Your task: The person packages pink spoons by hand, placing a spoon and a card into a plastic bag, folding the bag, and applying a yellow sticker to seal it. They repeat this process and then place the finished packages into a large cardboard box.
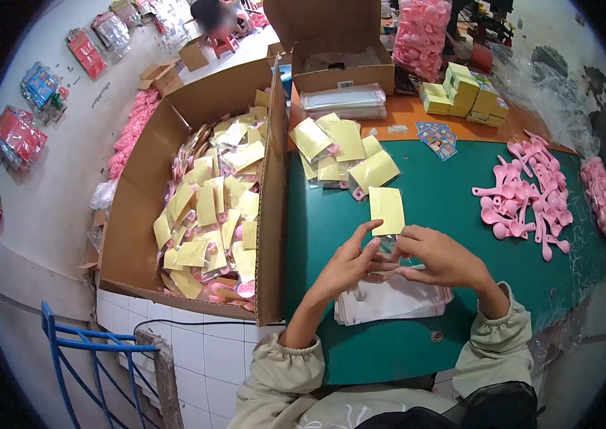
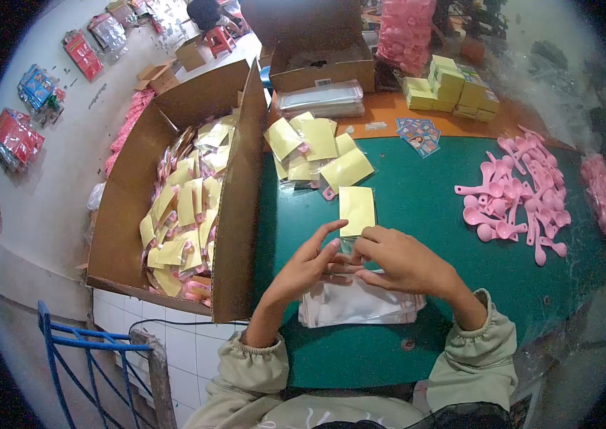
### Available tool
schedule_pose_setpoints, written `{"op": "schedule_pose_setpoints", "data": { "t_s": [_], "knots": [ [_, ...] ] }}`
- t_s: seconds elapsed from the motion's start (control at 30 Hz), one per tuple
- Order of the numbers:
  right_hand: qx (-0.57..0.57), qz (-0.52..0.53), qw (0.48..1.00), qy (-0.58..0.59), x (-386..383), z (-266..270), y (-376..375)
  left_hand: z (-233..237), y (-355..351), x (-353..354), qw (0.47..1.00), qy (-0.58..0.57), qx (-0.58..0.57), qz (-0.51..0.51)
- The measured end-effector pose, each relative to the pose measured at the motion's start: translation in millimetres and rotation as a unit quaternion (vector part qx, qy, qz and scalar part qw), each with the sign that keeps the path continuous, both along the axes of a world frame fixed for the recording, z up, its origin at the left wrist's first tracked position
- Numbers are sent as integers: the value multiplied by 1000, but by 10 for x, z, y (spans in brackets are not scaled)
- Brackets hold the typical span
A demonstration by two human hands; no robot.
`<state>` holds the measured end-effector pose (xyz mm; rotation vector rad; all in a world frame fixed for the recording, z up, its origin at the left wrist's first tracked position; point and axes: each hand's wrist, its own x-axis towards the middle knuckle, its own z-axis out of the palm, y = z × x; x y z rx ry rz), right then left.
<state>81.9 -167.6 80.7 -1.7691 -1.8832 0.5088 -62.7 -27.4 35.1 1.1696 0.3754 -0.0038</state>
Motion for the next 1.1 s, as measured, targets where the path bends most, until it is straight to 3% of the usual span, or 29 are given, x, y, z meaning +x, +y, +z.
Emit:
{"op": "schedule_pose_setpoints", "data": {
  "t_s": [0.1,0.2,0.6,0.7,0.8,0.9,0.97,1.07,1.1],
  "knots": [
    [34,-39,998,-43,-114,-43,19,-22,7,-35,1000,7,15,-27],
    [28,-58,996,-64,-147,-66,23,41,8,-67,998,11,-39,-48],
    [-34,-34,999,1,-111,-83,44,21,0,-99,998,-14,12,-59],
    [42,-27,996,-74,-183,-97,47,3,-57,-26,1000,-10,-27,-13],
    [71,-16,988,-139,-263,-109,52,-149,-52,56,990,-29,139,1],
    [78,63,995,-25,-212,-11,24,-293,-36,102,984,-57,150,84],
    [44,90,994,42,13,209,-115,-116,-54,74,994,-49,53,79],
    [56,9,964,258,679,423,-667,-71,-21,57,997,-62,-7,48],
    [12,-102,940,324,932,534,-977,-84,-18,54,997,-71,-16,35]
  ]
}}
